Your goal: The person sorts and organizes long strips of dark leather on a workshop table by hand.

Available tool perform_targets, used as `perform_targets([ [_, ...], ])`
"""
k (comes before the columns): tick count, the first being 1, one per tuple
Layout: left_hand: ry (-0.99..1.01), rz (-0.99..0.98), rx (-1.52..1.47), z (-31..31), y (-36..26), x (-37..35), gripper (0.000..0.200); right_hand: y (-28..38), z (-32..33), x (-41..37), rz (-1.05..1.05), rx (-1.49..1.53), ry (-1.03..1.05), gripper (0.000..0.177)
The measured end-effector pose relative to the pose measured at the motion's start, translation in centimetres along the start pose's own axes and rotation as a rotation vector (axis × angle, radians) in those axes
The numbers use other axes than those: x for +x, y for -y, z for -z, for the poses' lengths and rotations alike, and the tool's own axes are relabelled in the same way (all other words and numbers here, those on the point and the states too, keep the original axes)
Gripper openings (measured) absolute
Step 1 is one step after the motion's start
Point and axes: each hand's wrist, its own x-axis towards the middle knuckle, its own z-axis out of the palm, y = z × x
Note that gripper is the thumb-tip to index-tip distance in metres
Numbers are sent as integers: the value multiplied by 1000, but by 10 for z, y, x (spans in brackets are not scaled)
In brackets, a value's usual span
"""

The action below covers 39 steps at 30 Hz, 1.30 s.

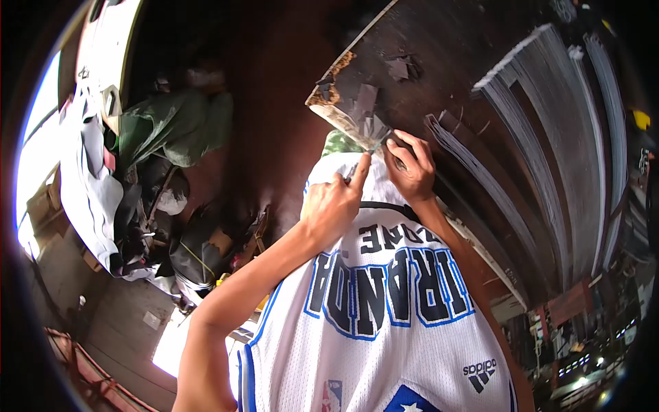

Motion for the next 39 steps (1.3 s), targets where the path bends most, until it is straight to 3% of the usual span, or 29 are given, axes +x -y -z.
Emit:
perform_targets([
  [8, -249, -68, -142, -43, 33, -1, 60, -11, -5, -2, 13, -31, -11, 20],
  [13, -220, -45, -324, -30, 37, 10, 48, -17, -4, -4, 8, -17, -18, 19],
  [19, -270, -71, -228, -20, 27, 10, 46, -17, -6, -3, 16, -18, -30, 20],
  [29, -145, -10, -102, 0, 6, -1, 46, -14, -6, -2, 20, -33, -33, 18],
  [39, 8, 47, -8, -15, 2, -3, 64, -9, -6, -3, 9, -40, -27, 19],
])
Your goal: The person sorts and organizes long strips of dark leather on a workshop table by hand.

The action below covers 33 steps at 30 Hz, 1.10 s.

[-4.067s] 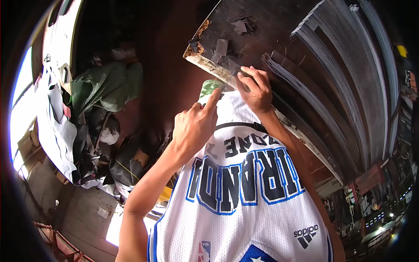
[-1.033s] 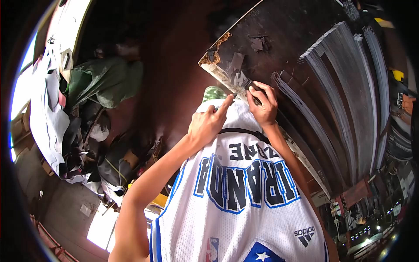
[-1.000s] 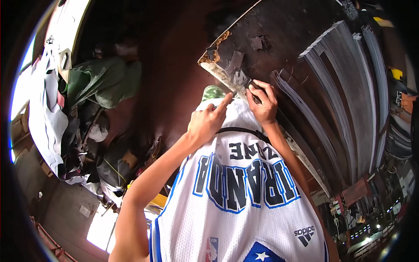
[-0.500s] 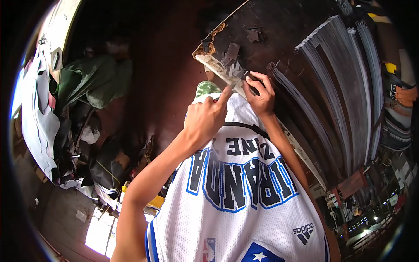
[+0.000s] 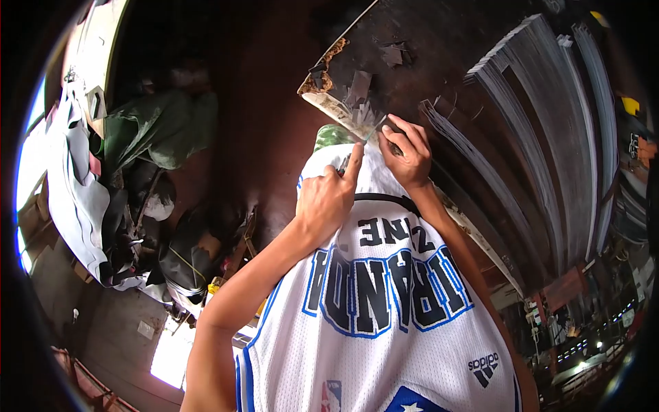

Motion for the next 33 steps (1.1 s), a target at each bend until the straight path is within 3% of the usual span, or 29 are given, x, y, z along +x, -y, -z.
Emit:
perform_targets([
  [6, -74, -28, -52, -1, 13, -3, 64, 0, 0, 2, 10, -21, 3, 19],
  [11, -132, -75, -144, 17, 32, 10, 47, -1, -1, 1, 16, -21, 12, 17],
  [33, -165, -37, -105, 6, 14, -4, 48, -2, 1, -1, 27, -34, 19, 20],
])
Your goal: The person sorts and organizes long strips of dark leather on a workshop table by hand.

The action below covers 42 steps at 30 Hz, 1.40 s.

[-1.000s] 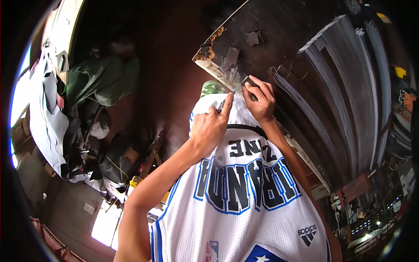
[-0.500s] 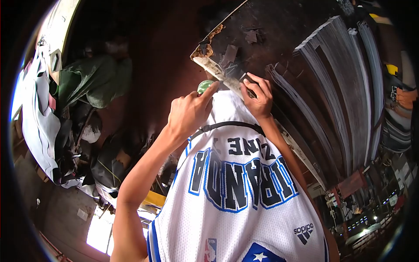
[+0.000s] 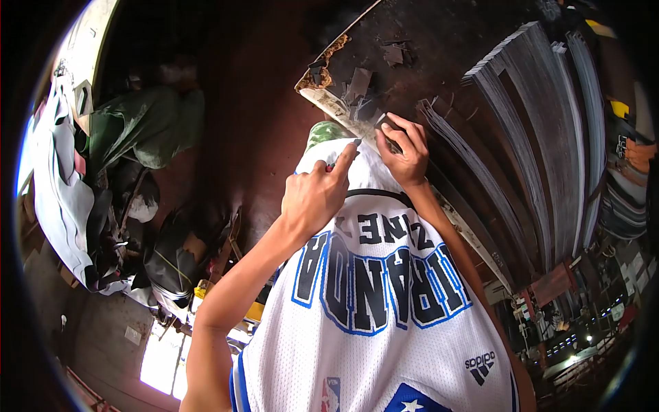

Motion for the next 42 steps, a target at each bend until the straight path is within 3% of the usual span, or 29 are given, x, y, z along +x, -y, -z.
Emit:
perform_targets([
  [4, 22, 8, 15, 1, -4, 0, 50, 1, -1, 0, -23, 17, -18, 21],
  [6, 162, 53, -13, 6, -9, 2, 57, 2, -1, -1, -25, 15, -13, 21],
  [10, 235, 59, 70, 4, -18, 1, 67, 1, -2, -1, -10, 8, 4, 20],
  [15, 242, 36, 71, 2, -17, -2, 69, 4, -3, 0, -15, 32, -3, 19],
  [20, 121, 34, 16, -19, -1, -7, 64, 0, -3, -1, -10, 11, -16, 18],
  [26, 25, -36, -96, 1, 28, 18, 44, -4, -2, 1, -14, 5, -12, 18],
  [42, -71, -19, -20, 0, -7, 17, 44, -3, 1, 1, 39, -39, 24, 22],
])
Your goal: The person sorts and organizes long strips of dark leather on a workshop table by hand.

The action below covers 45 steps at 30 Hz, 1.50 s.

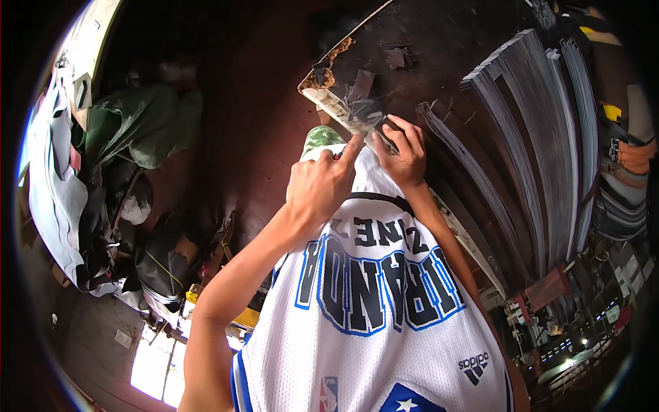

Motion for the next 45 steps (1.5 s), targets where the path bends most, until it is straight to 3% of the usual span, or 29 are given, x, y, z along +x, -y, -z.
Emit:
perform_targets([
  [8, 127, 16, 86, 11, -19, 2, 49, 0, -2, -5, -17, -19, 26, 25],
  [13, 367, 100, 47, 32, -30, 10, 57, 7, 1, -4, -45, 11, 37, 22],
  [14, 276, 95, 129, 26, -29, 6, 54, 8, 2, -4, -46, 11, 45, 22],
  [17, 298, 86, 169, 25, -29, 6, 56, 5, 1, -6, -58, 34, 64, 19],
  [20, 465, 119, 142, 37, -38, 15, 69, 6, 1, -7, -57, 42, 67, 18],
  [24, 500, 155, 187, 39, -45, 19, 70, 6, 1, -8, -56, 28, 109, 20],
  [36, 487, 198, 206, 30, -48, 27, 66, 12, -1, -12, -77, 26, 113, 21],
  [43, 292, 102, 181, -3, -23, 3, 66, 11, -2, -10, -72, 39, 71, 19],
  [45, 140, 54, 95, -24, -5, -13, 67, 9, -3, -10, -73, 48, 53, 21],
])
